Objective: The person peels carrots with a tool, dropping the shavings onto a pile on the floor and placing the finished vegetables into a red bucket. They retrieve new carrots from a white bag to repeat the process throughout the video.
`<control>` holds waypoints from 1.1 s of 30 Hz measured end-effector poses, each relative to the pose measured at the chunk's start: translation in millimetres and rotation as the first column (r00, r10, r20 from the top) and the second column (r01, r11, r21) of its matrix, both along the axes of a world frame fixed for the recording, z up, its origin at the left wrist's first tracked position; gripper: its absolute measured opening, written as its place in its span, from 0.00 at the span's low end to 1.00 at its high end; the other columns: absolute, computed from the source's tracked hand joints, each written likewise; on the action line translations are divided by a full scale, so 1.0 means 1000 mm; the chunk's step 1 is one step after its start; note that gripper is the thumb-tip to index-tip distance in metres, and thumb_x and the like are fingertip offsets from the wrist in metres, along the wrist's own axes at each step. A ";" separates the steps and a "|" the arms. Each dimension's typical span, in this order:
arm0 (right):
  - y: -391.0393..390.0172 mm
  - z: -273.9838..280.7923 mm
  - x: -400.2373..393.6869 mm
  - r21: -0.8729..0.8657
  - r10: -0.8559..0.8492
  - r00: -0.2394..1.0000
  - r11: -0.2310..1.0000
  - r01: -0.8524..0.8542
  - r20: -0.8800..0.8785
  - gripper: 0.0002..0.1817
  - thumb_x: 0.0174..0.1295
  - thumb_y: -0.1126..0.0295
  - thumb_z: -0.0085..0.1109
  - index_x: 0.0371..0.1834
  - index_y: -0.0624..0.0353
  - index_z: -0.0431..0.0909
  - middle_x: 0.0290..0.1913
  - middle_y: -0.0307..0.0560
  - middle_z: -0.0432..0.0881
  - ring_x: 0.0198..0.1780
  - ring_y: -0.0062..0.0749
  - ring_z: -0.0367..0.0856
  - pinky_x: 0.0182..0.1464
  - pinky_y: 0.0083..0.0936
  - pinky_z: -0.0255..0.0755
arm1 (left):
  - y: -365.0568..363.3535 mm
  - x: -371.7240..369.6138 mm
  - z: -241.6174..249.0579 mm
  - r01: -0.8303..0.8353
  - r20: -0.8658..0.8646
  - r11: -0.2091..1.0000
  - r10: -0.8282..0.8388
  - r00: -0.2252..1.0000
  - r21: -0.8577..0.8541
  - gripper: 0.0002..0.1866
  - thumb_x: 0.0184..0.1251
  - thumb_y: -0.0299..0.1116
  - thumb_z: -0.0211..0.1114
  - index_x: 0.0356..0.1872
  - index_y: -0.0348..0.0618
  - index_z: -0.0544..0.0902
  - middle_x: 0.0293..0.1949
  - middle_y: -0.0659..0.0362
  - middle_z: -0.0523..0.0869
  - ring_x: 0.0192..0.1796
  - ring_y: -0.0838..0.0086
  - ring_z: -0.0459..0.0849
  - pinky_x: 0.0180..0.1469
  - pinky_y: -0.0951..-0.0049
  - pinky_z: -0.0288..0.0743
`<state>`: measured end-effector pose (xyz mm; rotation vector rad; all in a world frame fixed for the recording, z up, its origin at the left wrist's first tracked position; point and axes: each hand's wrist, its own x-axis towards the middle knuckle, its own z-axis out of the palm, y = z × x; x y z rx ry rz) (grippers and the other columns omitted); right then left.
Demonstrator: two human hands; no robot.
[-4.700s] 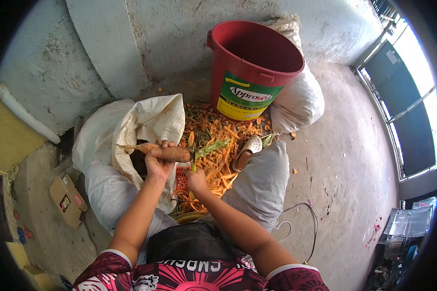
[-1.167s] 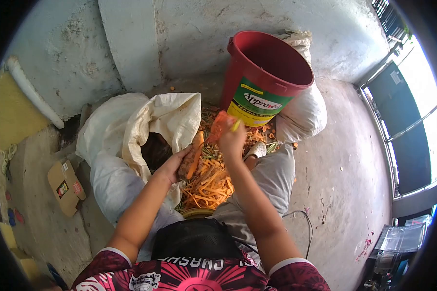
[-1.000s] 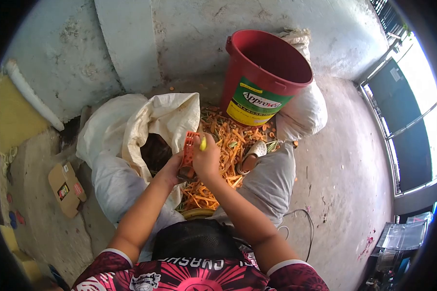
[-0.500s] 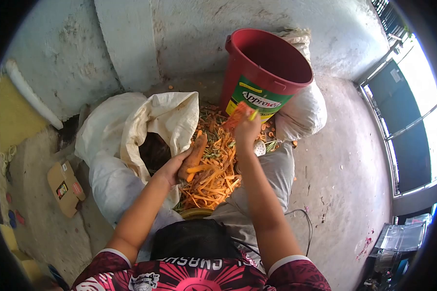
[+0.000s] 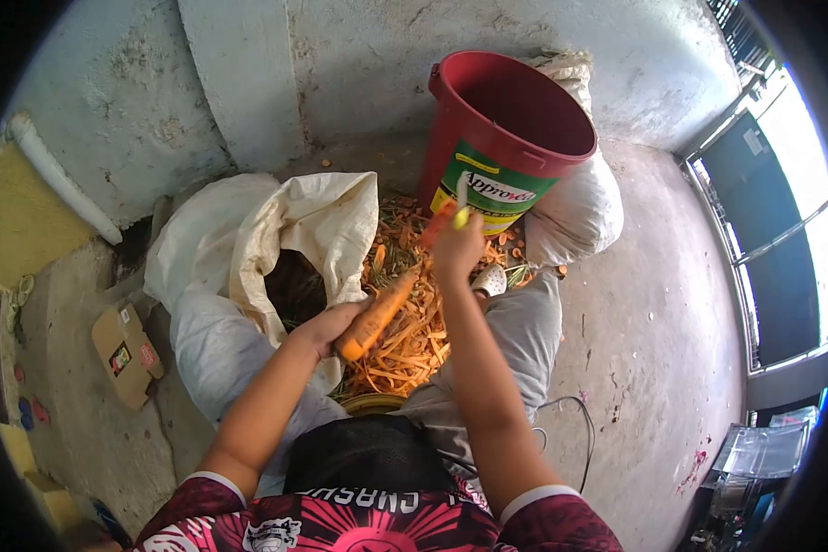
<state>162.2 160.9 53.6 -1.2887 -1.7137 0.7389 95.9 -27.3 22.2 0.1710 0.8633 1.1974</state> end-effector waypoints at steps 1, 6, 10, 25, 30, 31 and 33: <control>0.005 0.015 0.002 -0.002 -0.068 0.998 0.998 0.068 -0.005 0.10 0.56 0.67 0.48 0.35 0.64 0.70 0.28 0.56 0.76 0.31 0.46 0.75 0.32 0.33 0.67 | -0.001 0.006 0.009 -0.006 0.005 1.000 0.007 1.000 -0.017 0.21 0.68 0.45 0.37 0.44 0.37 0.69 0.32 0.56 0.79 0.33 0.72 0.79 0.33 0.73 0.76; 0.001 0.015 0.007 0.097 0.130 0.981 0.988 -0.117 -0.146 0.09 0.59 0.68 0.47 0.33 0.64 0.69 0.25 0.51 0.75 0.26 0.35 0.73 0.30 0.30 0.66 | 0.010 -0.001 0.002 -0.205 0.139 0.977 0.212 0.967 -0.059 0.21 0.67 0.46 0.39 0.46 0.39 0.69 0.34 0.57 0.79 0.35 0.74 0.79 0.36 0.74 0.75; -0.088 0.023 0.005 0.046 0.397 0.909 0.918 -0.394 -0.128 0.10 0.59 0.67 0.47 0.35 0.63 0.70 0.25 0.52 0.75 0.26 0.34 0.74 0.29 0.29 0.66 | 0.015 -0.007 -0.008 -0.261 0.119 0.961 0.270 0.955 -0.091 0.18 0.64 0.46 0.43 0.41 0.43 0.73 0.34 0.57 0.80 0.31 0.73 0.80 0.32 0.72 0.75; 0.025 0.014 0.008 0.070 -0.073 0.991 0.994 0.081 -0.111 0.09 0.58 0.67 0.48 0.34 0.63 0.70 0.30 0.54 0.75 0.33 0.41 0.75 0.35 0.32 0.66 | -0.002 -0.002 0.018 -0.147 0.134 0.989 0.142 0.981 0.026 0.21 0.65 0.48 0.42 0.43 0.39 0.70 0.30 0.55 0.79 0.31 0.71 0.79 0.31 0.71 0.76; -0.081 0.022 0.004 -0.051 0.332 0.933 0.939 -0.341 -0.136 0.08 0.57 0.71 0.48 0.38 0.62 0.70 0.28 0.53 0.76 0.29 0.38 0.75 0.33 0.29 0.67 | 0.012 -0.013 -0.011 -0.227 0.158 0.974 0.220 0.962 0.022 0.19 0.64 0.47 0.43 0.42 0.40 0.72 0.33 0.54 0.79 0.33 0.69 0.80 0.33 0.69 0.76; -0.100 0.029 0.005 -0.105 0.370 0.921 0.918 -0.382 -0.119 0.09 0.55 0.73 0.49 0.39 0.62 0.70 0.28 0.54 0.77 0.29 0.40 0.76 0.33 0.30 0.68 | 0.014 -0.014 -0.015 -0.244 0.142 0.970 0.241 0.960 0.003 0.19 0.64 0.46 0.43 0.41 0.40 0.72 0.33 0.54 0.79 0.33 0.69 0.80 0.33 0.69 0.76; -0.110 0.020 0.004 -0.042 0.380 0.921 0.922 -0.384 -0.084 0.10 0.52 0.76 0.50 0.39 0.62 0.69 0.28 0.55 0.77 0.30 0.45 0.77 0.32 0.32 0.68 | 0.013 -0.011 -0.012 -0.273 0.129 0.961 0.276 0.953 -0.034 0.19 0.65 0.45 0.43 0.41 0.40 0.73 0.33 0.54 0.79 0.32 0.69 0.80 0.34 0.69 0.76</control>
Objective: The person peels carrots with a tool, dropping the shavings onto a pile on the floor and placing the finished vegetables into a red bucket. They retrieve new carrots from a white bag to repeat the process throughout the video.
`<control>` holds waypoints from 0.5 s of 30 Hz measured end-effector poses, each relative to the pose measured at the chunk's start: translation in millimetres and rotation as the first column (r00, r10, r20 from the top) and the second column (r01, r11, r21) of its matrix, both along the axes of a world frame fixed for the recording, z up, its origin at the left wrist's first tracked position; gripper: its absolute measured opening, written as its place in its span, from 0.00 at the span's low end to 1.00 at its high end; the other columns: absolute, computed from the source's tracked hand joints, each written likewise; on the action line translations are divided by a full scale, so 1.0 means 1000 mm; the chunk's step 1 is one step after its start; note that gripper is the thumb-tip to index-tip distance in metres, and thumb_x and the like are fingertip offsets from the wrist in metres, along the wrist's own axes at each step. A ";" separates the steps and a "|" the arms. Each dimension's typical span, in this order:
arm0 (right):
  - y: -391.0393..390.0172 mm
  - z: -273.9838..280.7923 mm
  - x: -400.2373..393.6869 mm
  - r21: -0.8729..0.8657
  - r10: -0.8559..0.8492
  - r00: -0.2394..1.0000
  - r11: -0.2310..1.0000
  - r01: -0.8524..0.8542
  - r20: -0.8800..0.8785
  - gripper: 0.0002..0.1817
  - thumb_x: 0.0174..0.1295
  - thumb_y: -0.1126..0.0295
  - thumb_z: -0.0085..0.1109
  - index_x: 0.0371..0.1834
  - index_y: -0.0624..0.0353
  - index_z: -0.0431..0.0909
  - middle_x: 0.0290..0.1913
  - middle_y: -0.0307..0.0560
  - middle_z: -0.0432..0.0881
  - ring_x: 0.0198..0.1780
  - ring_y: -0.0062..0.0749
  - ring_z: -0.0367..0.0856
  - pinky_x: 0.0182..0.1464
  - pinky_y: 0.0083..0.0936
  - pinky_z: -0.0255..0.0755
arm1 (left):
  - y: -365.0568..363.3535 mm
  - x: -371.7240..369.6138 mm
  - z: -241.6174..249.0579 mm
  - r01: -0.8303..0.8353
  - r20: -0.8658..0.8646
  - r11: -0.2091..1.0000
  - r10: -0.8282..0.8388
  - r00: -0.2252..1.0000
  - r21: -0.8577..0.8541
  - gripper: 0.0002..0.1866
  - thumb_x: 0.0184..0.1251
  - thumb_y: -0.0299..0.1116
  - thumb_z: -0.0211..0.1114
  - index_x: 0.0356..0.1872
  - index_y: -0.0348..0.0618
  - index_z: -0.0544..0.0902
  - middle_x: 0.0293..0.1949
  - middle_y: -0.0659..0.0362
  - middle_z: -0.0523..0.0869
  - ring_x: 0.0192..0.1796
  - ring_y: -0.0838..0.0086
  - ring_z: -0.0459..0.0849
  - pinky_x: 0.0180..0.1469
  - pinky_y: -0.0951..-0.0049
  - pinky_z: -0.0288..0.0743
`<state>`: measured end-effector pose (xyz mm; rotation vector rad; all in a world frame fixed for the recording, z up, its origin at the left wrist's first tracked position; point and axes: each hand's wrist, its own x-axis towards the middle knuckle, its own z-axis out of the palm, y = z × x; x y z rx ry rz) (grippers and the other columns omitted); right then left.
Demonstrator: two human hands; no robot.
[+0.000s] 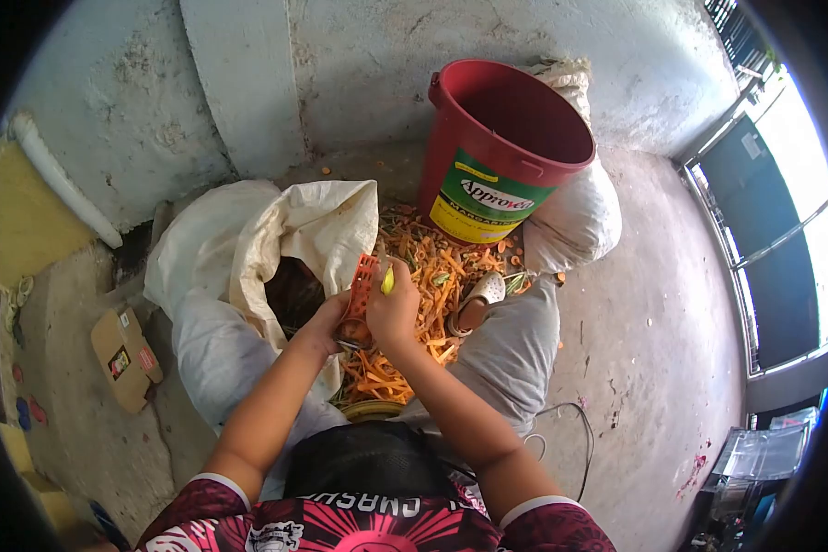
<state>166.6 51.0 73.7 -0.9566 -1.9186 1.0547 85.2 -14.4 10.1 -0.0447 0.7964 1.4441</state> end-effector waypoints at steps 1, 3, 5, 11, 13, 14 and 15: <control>-0.002 -0.001 0.000 0.036 0.003 1.000 0.999 -0.003 0.005 0.12 0.51 0.77 0.51 0.40 0.61 0.69 0.29 0.56 0.77 0.30 0.47 0.77 0.32 0.33 0.68 | -0.003 0.003 0.009 -0.014 0.008 1.000 0.014 1.000 -0.017 0.19 0.65 0.45 0.43 0.41 0.40 0.73 0.33 0.55 0.79 0.32 0.70 0.80 0.35 0.69 0.76; 0.001 0.000 0.001 0.121 -0.024 0.999 0.992 0.019 0.046 0.14 0.48 0.79 0.52 0.40 0.61 0.69 0.30 0.59 0.77 0.33 0.51 0.76 0.32 0.35 0.68 | -0.007 0.005 0.016 0.014 -0.043 1.000 -0.015 0.999 -0.023 0.19 0.65 0.44 0.43 0.41 0.39 0.73 0.35 0.55 0.79 0.33 0.71 0.80 0.36 0.69 0.76; 0.022 -0.003 -0.002 0.205 -0.064 0.997 0.977 0.055 0.036 0.12 0.49 0.77 0.52 0.39 0.61 0.69 0.29 0.58 0.77 0.32 0.51 0.76 0.32 0.34 0.68 | -0.008 0.002 0.018 0.104 -0.167 0.995 -0.104 0.980 -0.008 0.19 0.66 0.44 0.41 0.42 0.39 0.73 0.36 0.55 0.79 0.33 0.72 0.80 0.37 0.69 0.75; 0.130 -0.014 0.000 0.268 -0.458 0.883 0.843 0.467 -0.099 0.10 0.58 0.66 0.46 0.33 0.64 0.69 0.26 0.55 0.76 0.29 0.47 0.75 0.31 0.33 0.67 | -0.021 0.014 0.035 0.228 -0.168 0.974 -0.226 0.960 -0.004 0.21 0.67 0.45 0.40 0.45 0.38 0.70 0.38 0.54 0.78 0.35 0.71 0.80 0.38 0.72 0.75; 0.121 -0.007 0.001 0.227 -0.367 0.922 0.894 0.387 -0.125 0.11 0.59 0.66 0.46 0.32 0.64 0.69 0.26 0.54 0.75 0.28 0.44 0.74 0.31 0.31 0.67 | -0.018 0.011 0.034 0.179 -0.121 0.984 -0.180 0.976 -0.015 0.20 0.65 0.46 0.43 0.45 0.39 0.70 0.38 0.54 0.78 0.34 0.72 0.80 0.37 0.71 0.75; 0.103 -0.005 0.001 0.149 -0.277 0.949 0.943 0.299 -0.148 0.10 0.59 0.67 0.46 0.32 0.64 0.70 0.26 0.53 0.75 0.27 0.43 0.73 0.31 0.31 0.67 | -0.018 0.007 0.030 0.153 -0.080 0.988 -0.153 0.985 -0.003 0.20 0.65 0.46 0.44 0.46 0.39 0.70 0.38 0.54 0.78 0.34 0.72 0.80 0.37 0.71 0.75; 0.075 0.007 0.001 0.074 -0.191 0.970 0.976 0.203 -0.150 0.09 0.59 0.68 0.47 0.33 0.63 0.70 0.25 0.53 0.75 0.26 0.42 0.72 0.31 0.30 0.67 | -0.016 0.004 0.026 0.126 -0.041 0.992 -0.126 0.991 0.008 0.20 0.65 0.46 0.44 0.46 0.39 0.70 0.38 0.54 0.78 0.34 0.72 0.80 0.38 0.71 0.75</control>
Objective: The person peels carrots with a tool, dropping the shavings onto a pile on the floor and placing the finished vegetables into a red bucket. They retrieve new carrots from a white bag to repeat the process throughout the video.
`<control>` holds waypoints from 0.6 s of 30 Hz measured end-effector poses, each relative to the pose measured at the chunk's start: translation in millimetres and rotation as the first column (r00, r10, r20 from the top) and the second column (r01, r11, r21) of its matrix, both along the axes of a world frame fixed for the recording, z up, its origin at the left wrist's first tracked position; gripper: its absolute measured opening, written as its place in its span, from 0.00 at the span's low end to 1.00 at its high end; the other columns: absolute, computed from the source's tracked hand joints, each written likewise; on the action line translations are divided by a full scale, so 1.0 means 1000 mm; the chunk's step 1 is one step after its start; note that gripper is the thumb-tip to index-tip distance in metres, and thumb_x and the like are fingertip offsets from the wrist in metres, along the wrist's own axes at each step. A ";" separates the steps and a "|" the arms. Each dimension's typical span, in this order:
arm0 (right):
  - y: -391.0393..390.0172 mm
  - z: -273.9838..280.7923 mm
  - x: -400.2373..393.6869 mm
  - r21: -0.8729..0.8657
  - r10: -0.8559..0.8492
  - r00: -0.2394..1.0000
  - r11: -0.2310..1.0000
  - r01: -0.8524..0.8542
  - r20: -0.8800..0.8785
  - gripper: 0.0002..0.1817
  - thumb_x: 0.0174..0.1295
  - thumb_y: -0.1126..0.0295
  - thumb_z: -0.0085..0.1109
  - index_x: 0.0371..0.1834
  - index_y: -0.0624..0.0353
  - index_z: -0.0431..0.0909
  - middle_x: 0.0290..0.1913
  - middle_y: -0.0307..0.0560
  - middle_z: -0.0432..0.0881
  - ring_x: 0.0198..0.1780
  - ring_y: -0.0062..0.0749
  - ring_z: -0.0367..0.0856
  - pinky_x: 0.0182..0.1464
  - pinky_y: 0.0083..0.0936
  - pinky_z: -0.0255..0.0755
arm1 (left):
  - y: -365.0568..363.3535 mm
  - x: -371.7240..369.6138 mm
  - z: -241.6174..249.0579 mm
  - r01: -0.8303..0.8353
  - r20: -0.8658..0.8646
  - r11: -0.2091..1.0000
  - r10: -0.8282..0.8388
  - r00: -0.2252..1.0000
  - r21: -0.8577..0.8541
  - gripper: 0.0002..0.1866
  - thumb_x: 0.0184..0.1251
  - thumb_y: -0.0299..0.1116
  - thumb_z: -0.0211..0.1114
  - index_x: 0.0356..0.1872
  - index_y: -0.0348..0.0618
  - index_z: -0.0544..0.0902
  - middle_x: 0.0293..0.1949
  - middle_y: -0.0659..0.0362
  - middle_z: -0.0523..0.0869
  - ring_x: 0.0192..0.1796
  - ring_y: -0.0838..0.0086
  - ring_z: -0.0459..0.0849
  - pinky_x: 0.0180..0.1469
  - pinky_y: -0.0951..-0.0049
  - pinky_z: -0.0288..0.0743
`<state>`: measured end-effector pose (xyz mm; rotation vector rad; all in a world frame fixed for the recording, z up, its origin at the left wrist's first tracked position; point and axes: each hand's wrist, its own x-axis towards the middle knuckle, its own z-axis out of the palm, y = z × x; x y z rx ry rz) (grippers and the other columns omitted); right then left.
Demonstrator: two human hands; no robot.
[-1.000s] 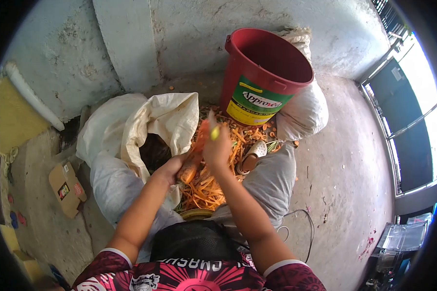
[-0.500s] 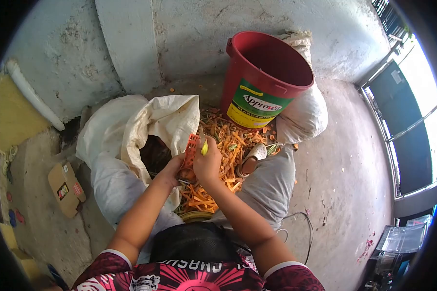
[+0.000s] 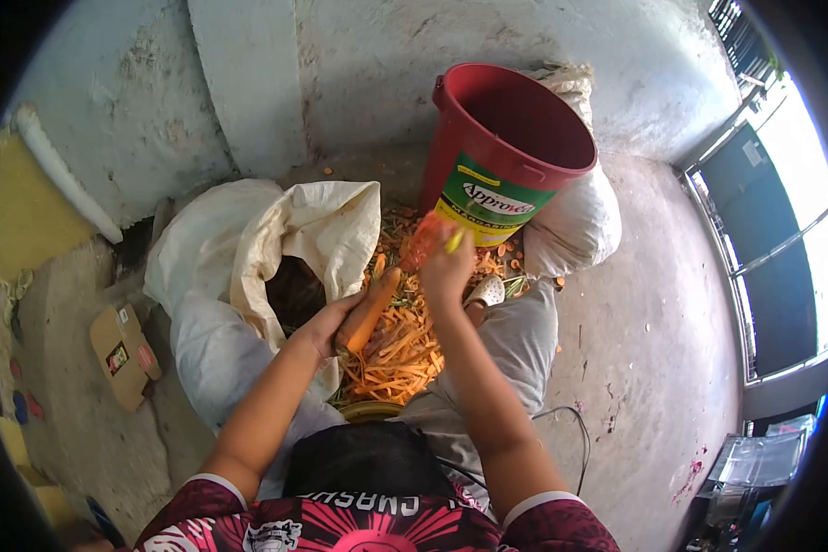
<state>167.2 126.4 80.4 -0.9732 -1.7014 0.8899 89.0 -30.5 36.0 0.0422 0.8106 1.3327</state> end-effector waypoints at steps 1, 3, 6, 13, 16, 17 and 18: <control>-0.027 0.006 -0.001 -0.072 0.098 0.995 0.992 -0.100 -0.028 0.08 0.59 0.69 0.47 0.34 0.63 0.70 0.24 0.52 0.75 0.25 0.41 0.72 0.31 0.29 0.67 | 0.004 0.000 -0.001 -0.031 0.081 0.998 0.027 0.996 0.052 0.19 0.65 0.47 0.43 0.42 0.42 0.72 0.30 0.59 0.79 0.29 0.74 0.79 0.29 0.75 0.75; -0.059 -0.015 -0.004 -0.032 0.221 0.974 0.974 -0.223 -0.038 0.05 0.55 0.74 0.50 0.35 0.62 0.70 0.25 0.54 0.75 0.26 0.43 0.74 0.31 0.30 0.68 | 0.009 0.003 0.006 -0.131 0.083 0.991 0.131 0.988 -0.001 0.18 0.65 0.46 0.43 0.41 0.42 0.72 0.29 0.59 0.79 0.29 0.74 0.79 0.29 0.75 0.75; -0.081 -0.007 -0.002 -0.099 0.222 0.967 0.973 -0.210 0.126 0.09 0.51 0.77 0.51 0.37 0.61 0.69 0.26 0.56 0.75 0.29 0.48 0.76 0.32 0.33 0.68 | 0.007 0.002 -0.001 -0.145 0.085 0.989 0.142 0.986 0.030 0.17 0.64 0.43 0.44 0.41 0.40 0.72 0.31 0.57 0.79 0.30 0.72 0.80 0.30 0.73 0.76; 0.039 -0.007 -0.009 0.002 -0.225 0.960 0.974 0.228 0.167 0.09 0.53 0.69 0.51 0.34 0.62 0.70 0.26 0.57 0.76 0.30 0.50 0.76 0.30 0.36 0.66 | -0.002 0.010 0.002 0.120 -0.133 0.993 -0.117 0.984 0.019 0.21 0.66 0.47 0.41 0.46 0.39 0.71 0.36 0.58 0.79 0.35 0.73 0.79 0.34 0.72 0.76; 0.048 0.000 -0.009 0.093 -0.251 0.964 0.966 0.243 0.086 0.10 0.56 0.66 0.50 0.33 0.63 0.70 0.26 0.56 0.76 0.29 0.46 0.75 0.30 0.33 0.66 | -0.002 0.009 0.006 0.066 -0.094 0.997 -0.062 0.994 0.040 0.22 0.65 0.48 0.43 0.46 0.39 0.70 0.36 0.57 0.79 0.34 0.73 0.79 0.33 0.72 0.76; 0.043 0.002 -0.007 0.138 -0.241 0.968 0.963 0.231 0.065 0.10 0.57 0.66 0.50 0.33 0.63 0.70 0.25 0.55 0.76 0.29 0.44 0.75 0.30 0.33 0.66 | 0.000 0.007 0.009 -0.010 -0.058 1.000 0.011 0.998 0.007 0.22 0.64 0.48 0.43 0.46 0.39 0.71 0.36 0.57 0.79 0.34 0.72 0.79 0.33 0.72 0.76; 0.024 0.011 -0.007 0.093 -0.130 0.990 0.988 0.125 0.046 0.10 0.57 0.67 0.50 0.34 0.63 0.69 0.25 0.53 0.75 0.28 0.40 0.75 0.30 0.31 0.66 | 0.001 0.007 0.013 -0.086 -0.024 0.996 0.085 0.996 -0.032 0.22 0.64 0.48 0.44 0.46 0.39 0.71 0.36 0.57 0.79 0.34 0.72 0.79 0.34 0.71 0.76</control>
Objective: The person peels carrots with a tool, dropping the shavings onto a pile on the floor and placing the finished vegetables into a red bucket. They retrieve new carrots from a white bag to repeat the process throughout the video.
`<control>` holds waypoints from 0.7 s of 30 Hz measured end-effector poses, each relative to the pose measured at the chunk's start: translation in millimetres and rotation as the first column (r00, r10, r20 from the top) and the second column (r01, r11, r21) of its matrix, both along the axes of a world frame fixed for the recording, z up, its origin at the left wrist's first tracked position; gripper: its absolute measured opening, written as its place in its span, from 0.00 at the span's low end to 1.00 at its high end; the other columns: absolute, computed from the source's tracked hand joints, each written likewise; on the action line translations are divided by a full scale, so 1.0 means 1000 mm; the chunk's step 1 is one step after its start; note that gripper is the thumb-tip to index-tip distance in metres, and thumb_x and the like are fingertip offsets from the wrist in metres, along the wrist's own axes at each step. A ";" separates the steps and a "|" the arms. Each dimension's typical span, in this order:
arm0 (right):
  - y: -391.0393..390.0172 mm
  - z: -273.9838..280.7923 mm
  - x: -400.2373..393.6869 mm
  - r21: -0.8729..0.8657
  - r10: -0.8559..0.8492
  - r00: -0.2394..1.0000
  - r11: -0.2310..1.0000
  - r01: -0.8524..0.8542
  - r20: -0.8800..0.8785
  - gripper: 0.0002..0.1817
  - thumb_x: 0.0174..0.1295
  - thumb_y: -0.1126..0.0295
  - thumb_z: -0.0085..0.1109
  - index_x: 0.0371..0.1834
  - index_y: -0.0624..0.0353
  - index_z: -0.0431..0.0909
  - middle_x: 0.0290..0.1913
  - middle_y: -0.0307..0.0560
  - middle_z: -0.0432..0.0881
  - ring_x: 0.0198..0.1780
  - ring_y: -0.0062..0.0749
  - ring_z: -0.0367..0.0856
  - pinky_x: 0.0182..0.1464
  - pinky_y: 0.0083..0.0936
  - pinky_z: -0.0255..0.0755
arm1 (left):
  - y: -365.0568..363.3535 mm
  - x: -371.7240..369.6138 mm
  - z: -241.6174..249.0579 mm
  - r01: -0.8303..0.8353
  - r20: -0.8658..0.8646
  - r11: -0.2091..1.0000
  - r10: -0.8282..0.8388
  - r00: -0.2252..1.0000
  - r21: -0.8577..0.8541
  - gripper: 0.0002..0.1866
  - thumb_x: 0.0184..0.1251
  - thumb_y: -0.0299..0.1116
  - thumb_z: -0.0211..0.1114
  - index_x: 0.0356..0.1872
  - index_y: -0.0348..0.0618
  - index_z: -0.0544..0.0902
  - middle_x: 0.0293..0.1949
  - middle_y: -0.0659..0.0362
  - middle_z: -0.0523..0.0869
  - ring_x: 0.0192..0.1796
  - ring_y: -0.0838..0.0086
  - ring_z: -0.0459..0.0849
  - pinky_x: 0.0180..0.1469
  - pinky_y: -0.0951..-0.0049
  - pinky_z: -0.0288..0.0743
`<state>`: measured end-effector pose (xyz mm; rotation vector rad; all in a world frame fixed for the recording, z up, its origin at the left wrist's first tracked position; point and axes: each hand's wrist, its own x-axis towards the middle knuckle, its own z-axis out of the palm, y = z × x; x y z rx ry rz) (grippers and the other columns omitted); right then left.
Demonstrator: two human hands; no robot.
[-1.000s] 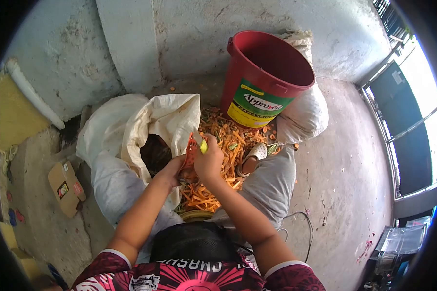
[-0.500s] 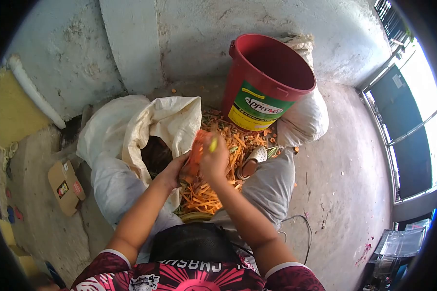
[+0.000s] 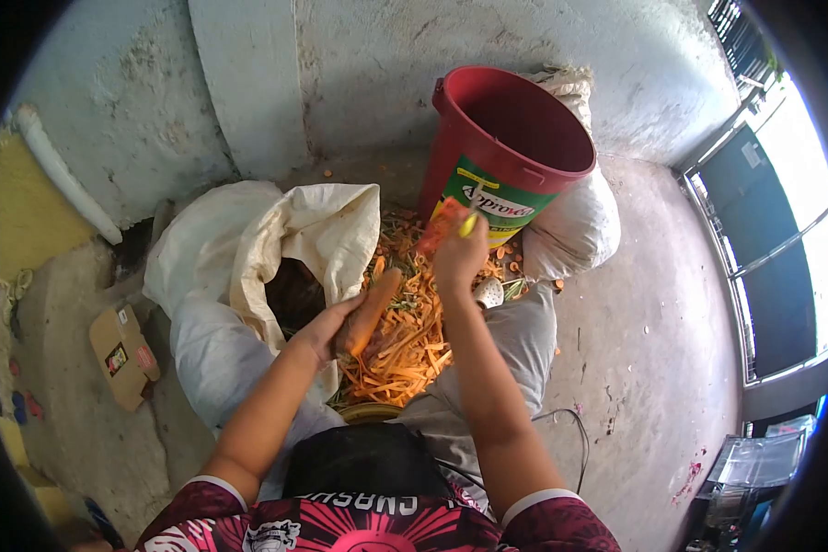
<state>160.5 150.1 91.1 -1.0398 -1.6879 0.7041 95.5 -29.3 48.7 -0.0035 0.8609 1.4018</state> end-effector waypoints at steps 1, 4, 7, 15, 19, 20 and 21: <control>-0.026 0.005 0.000 -0.041 0.112 0.993 0.993 -0.113 -0.030 0.09 0.58 0.68 0.49 0.34 0.63 0.69 0.25 0.52 0.75 0.27 0.37 0.74 0.30 0.29 0.66 | 0.001 0.000 -0.001 -0.012 0.042 1.000 0.011 0.999 0.013 0.21 0.64 0.48 0.44 0.44 0.41 0.72 0.34 0.58 0.79 0.32 0.72 0.79 0.32 0.73 0.75; -0.086 -0.003 0.002 -0.150 0.319 0.947 0.936 -0.319 -0.027 0.08 0.58 0.69 0.50 0.34 0.63 0.69 0.25 0.51 0.75 0.28 0.35 0.74 0.33 0.27 0.67 | 0.006 -0.007 -0.010 -0.051 0.149 0.997 0.043 0.988 0.049 0.18 0.64 0.48 0.44 0.40 0.45 0.73 0.29 0.59 0.79 0.27 0.73 0.78 0.25 0.77 0.73; -0.104 -0.007 0.004 -0.165 0.332 0.941 0.934 -0.318 0.070 0.09 0.56 0.70 0.50 0.36 0.64 0.69 0.27 0.56 0.75 0.29 0.42 0.75 0.33 0.30 0.67 | 0.000 -0.015 -0.028 0.070 0.112 0.979 -0.093 0.989 0.191 0.18 0.64 0.49 0.44 0.40 0.46 0.73 0.30 0.61 0.79 0.28 0.75 0.78 0.26 0.76 0.73; 0.023 -0.014 -0.001 0.031 -0.272 0.956 0.962 0.271 0.105 0.10 0.58 0.67 0.47 0.33 0.64 0.69 0.25 0.52 0.75 0.28 0.37 0.75 0.30 0.30 0.66 | -0.004 0.004 -0.007 0.172 -0.008 0.983 -0.171 0.985 0.065 0.22 0.66 0.48 0.39 0.43 0.38 0.69 0.31 0.52 0.77 0.28 0.68 0.78 0.28 0.69 0.75; 0.000 -0.013 0.001 -0.044 0.052 0.997 0.998 -0.054 -0.056 0.09 0.59 0.67 0.47 0.32 0.63 0.69 0.23 0.50 0.72 0.24 0.35 0.71 0.30 0.28 0.66 | 0.004 -0.004 -0.021 0.041 0.124 0.995 -0.053 0.991 0.096 0.24 0.64 0.51 0.41 0.43 0.39 0.71 0.31 0.53 0.78 0.30 0.68 0.78 0.30 0.71 0.74; -0.026 -0.011 0.001 -0.066 0.164 0.984 0.983 -0.169 -0.067 0.07 0.58 0.69 0.48 0.33 0.62 0.69 0.24 0.50 0.73 0.25 0.34 0.72 0.31 0.27 0.66 | 0.006 -0.005 -0.025 0.013 0.162 0.994 -0.030 0.986 0.105 0.23 0.64 0.50 0.41 0.42 0.39 0.71 0.30 0.53 0.78 0.30 0.68 0.79 0.30 0.71 0.75; -0.055 -0.007 0.002 -0.086 0.273 0.958 0.956 -0.280 -0.084 0.06 0.57 0.71 0.49 0.34 0.62 0.69 0.25 0.50 0.74 0.26 0.34 0.74 0.31 0.27 0.67 | 0.008 -0.006 -0.029 -0.013 0.196 0.993 -0.009 0.981 0.114 0.22 0.64 0.50 0.41 0.42 0.40 0.71 0.29 0.53 0.78 0.30 0.69 0.79 0.30 0.71 0.75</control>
